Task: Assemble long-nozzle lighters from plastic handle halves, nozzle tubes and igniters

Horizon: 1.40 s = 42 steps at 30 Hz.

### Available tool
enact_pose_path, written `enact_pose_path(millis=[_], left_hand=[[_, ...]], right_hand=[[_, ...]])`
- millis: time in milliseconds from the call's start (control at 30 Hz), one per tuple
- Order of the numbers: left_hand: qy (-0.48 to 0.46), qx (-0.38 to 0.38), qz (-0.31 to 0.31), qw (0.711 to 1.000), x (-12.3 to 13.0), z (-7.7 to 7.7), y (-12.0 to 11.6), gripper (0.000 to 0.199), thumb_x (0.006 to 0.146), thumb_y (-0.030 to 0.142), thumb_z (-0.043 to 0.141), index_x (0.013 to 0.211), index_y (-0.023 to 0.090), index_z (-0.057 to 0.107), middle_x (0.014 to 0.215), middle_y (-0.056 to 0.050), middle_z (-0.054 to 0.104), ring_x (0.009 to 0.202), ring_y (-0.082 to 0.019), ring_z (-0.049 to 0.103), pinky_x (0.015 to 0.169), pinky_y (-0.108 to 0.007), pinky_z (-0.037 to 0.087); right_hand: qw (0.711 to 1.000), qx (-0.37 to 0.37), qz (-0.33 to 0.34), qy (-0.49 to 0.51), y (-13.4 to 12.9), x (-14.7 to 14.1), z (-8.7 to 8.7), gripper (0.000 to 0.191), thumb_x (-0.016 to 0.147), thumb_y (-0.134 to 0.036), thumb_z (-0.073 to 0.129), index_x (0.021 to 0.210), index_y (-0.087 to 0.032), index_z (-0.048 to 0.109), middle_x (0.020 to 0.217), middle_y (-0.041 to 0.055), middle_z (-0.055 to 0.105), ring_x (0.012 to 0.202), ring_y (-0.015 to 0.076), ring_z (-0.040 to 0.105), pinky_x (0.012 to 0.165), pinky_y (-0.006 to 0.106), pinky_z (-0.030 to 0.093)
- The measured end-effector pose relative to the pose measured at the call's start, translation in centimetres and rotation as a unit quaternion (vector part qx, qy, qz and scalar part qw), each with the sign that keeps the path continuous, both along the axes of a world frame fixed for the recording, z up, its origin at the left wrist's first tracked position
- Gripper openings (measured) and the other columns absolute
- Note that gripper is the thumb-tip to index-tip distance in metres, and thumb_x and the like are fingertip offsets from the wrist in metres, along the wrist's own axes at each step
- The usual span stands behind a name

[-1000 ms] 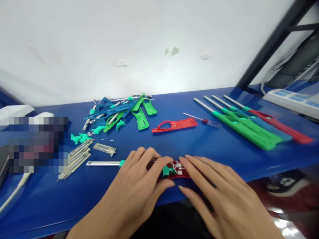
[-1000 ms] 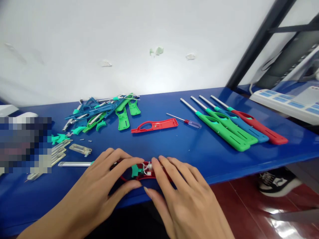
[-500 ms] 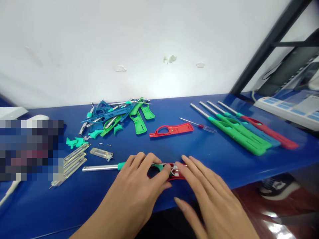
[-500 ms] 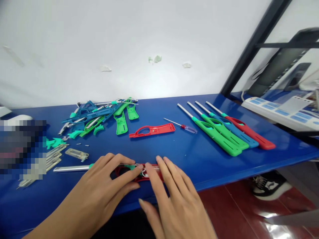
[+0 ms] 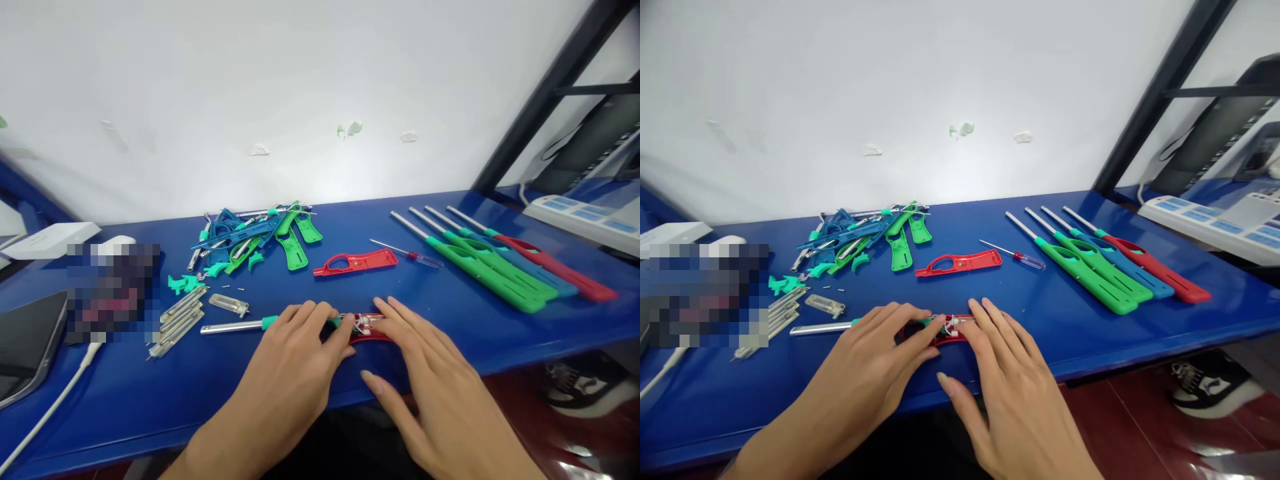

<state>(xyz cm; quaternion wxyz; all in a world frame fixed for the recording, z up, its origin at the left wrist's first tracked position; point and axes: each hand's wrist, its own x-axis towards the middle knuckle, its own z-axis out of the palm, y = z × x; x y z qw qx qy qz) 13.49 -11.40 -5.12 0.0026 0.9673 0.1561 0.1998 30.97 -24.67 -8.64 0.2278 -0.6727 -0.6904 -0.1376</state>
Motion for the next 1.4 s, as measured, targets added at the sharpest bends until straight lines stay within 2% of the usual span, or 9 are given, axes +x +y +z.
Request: enact_pose_path(millis=[167, 300, 433, 633, 1000, 1133, 1300, 1400], left_hand=[[-0.054, -0.061, 0.016, 0.997, -0.1, -0.3, 0.3, 0.016, 0.106, 0.025, 0.059, 0.119, 0.02, 0.067, 0.111, -0.007, 0.075, 0.095, -0.025, 0.071, 0.084, -0.043, 0.06], [-0.074, -0.034, 0.0, 0.997, -0.1, -0.5, 0.3, 0.014, 0.106, 0.023, 0.057, 0.115, 0.02, 0.067, 0.112, -0.008, 0.076, 0.095, -0.028, 0.072, 0.08, -0.045, 0.061], [-0.088, -0.035, -0.003, 0.995, -0.2, -0.6, 0.2, 0.017, 0.105, 0.023, 0.059, 0.121, 0.019, 0.064, 0.114, -0.008, 0.076, 0.096, -0.028, 0.072, 0.081, -0.045, 0.061], [-0.07, -0.049, 0.003, 0.996, -0.1, -0.5, 0.3, 0.015, 0.105, 0.022, 0.059, 0.118, 0.019, 0.066, 0.113, -0.008, 0.074, 0.094, -0.028, 0.07, 0.081, -0.048, 0.059], [-0.036, -0.144, 0.037, 0.988, -0.1, -0.6, 0.2, 0.016, 0.103, 0.021, 0.063, 0.119, 0.024, 0.065, 0.112, -0.002, 0.071, 0.099, -0.025, 0.064, 0.093, -0.047, 0.051], [-0.044, -0.14, 0.051, 0.988, 0.0, -0.8, 0.2, 0.029, 0.102, 0.024, 0.066, 0.13, 0.023, 0.06, 0.115, -0.004, 0.07, 0.106, -0.027, 0.064, 0.101, -0.051, 0.048], [-0.04, -0.159, 0.033, 0.986, 0.1, -0.4, 0.3, 0.015, 0.103, 0.021, 0.063, 0.117, 0.025, 0.066, 0.112, -0.002, 0.07, 0.1, -0.026, 0.063, 0.093, -0.048, 0.051], [-0.046, -0.164, 0.034, 0.985, 0.1, -0.3, 0.3, 0.015, 0.103, 0.02, 0.063, 0.117, 0.025, 0.066, 0.113, -0.002, 0.07, 0.1, -0.026, 0.063, 0.091, -0.047, 0.051]], right_hand=[[0.999, 0.002, 0.006, -0.031, -0.1, -0.1, -0.2, 0.043, 0.104, -0.039, 0.054, 0.143, -0.021, 0.054, 0.157, 0.0201, 0.054, 0.144, 0.036, 0.053, 0.101, 0.057, 0.058], [0.999, -0.003, 0.003, -0.043, -0.2, -0.2, -0.5, 0.045, 0.103, -0.04, 0.054, 0.144, -0.022, 0.055, 0.16, 0.0223, 0.05, 0.145, 0.038, 0.052, 0.1, 0.06, 0.059], [0.999, -0.003, 0.0, -0.048, -0.2, -0.2, -0.6, 0.048, 0.103, -0.04, 0.054, 0.147, -0.02, 0.054, 0.158, 0.0237, 0.052, 0.142, 0.0388, 0.055, 0.098, 0.061, 0.06], [0.999, 0.003, 0.005, -0.052, -0.2, -0.2, -0.3, 0.049, 0.103, -0.038, 0.053, 0.148, -0.017, 0.054, 0.157, 0.024, 0.053, 0.141, 0.0404, 0.056, 0.096, 0.062, 0.061], [0.998, 0.015, -0.004, -0.06, 0.1, -0.2, -0.7, 0.048, 0.105, -0.04, 0.05, 0.148, -0.019, 0.055, 0.157, 0.0212, 0.054, 0.143, 0.0378, 0.054, 0.098, 0.057, 0.06], [0.998, 0.011, -0.004, -0.058, -0.2, -0.1, -0.9, 0.049, 0.105, -0.042, 0.051, 0.149, -0.02, 0.054, 0.158, 0.0205, 0.052, 0.144, 0.037, 0.053, 0.1, 0.057, 0.059], [0.998, 0.016, -0.006, -0.055, -0.1, -0.2, -1.0, 0.048, 0.105, -0.042, 0.05, 0.147, -0.02, 0.055, 0.156, 0.0211, 0.054, 0.142, 0.0372, 0.055, 0.099, 0.057, 0.06], [0.998, 0.018, -0.011, -0.052, 0.0, -0.2, -1.0, 0.047, 0.105, -0.043, 0.05, 0.146, -0.021, 0.056, 0.155, 0.0209, 0.056, 0.141, 0.0371, 0.056, 0.098, 0.057, 0.06]])
